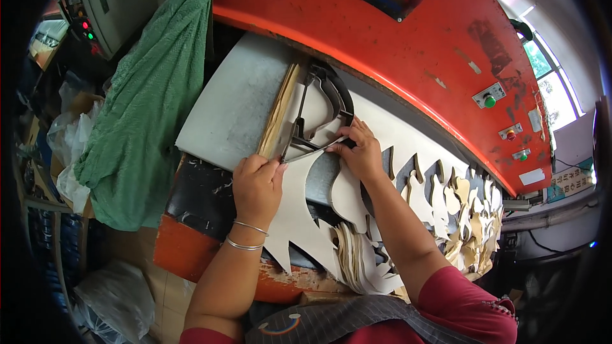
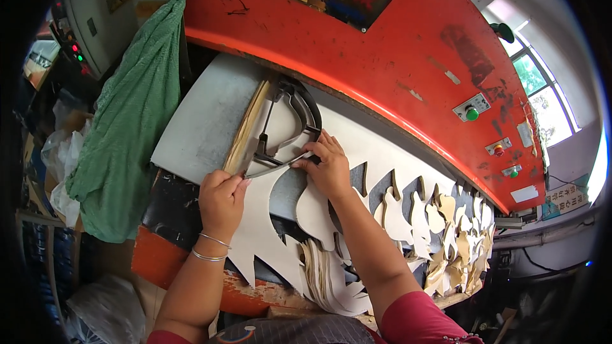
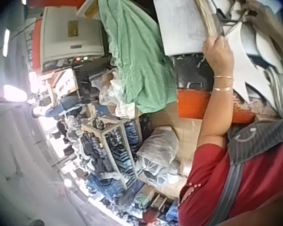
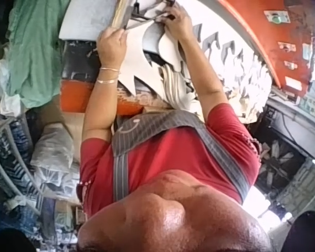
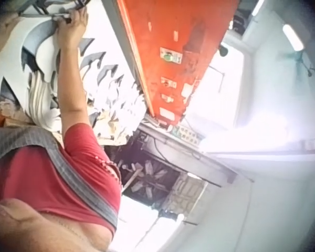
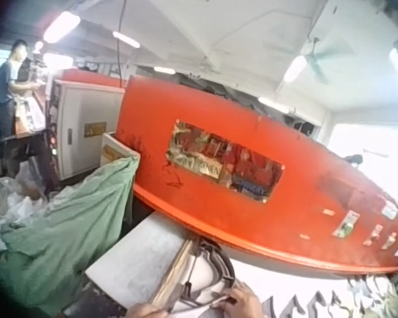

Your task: Operating a hydraulic die-cutting machine to cut shoe components from sheets of synthetic material.

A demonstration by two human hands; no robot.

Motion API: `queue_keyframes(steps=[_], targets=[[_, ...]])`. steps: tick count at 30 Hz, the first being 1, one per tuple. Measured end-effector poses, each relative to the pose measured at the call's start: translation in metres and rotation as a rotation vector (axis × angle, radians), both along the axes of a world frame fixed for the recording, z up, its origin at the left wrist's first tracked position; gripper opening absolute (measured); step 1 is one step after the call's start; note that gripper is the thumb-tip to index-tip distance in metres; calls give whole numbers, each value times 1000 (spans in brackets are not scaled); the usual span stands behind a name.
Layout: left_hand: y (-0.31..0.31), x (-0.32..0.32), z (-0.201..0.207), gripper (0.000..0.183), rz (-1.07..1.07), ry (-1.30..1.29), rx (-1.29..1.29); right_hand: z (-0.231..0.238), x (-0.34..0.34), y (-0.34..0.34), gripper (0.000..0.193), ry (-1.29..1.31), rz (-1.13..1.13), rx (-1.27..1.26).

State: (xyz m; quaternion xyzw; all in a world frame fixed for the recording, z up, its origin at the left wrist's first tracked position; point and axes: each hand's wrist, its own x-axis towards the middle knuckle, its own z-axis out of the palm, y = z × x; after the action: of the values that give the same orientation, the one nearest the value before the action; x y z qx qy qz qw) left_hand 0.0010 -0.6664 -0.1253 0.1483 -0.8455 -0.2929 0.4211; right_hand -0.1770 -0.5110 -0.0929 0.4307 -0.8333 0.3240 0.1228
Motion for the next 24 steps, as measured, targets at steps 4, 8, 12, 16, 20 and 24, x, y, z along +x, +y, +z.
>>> queue_keyframes(steps=[4, 8, 12, 16, 20, 24], targets=[[0, 0, 2, 12, 16, 21, 41, -5, -4, 1, 35, 105, 6, 46], [-4, -1, 0, 12, 1, 11, 10, -2, -6, -1, 34, 122, 22, 92], [-7, -4, 7, 11, -37, -21, 9, -2, -11, -2, 35, 144, 2, 92], [-10, -10, 17, 13, -12, -73, -8, -1, -19, -5, 35, 124, 17, 70], [-12, -25, 22, 15, -31, -136, -27, 5, -34, 2, 47, 15, 37, 150], [-13, -34, 56, 21, 2, -276, 156, 72, -22, 53, 75, -377, -19, 59]])
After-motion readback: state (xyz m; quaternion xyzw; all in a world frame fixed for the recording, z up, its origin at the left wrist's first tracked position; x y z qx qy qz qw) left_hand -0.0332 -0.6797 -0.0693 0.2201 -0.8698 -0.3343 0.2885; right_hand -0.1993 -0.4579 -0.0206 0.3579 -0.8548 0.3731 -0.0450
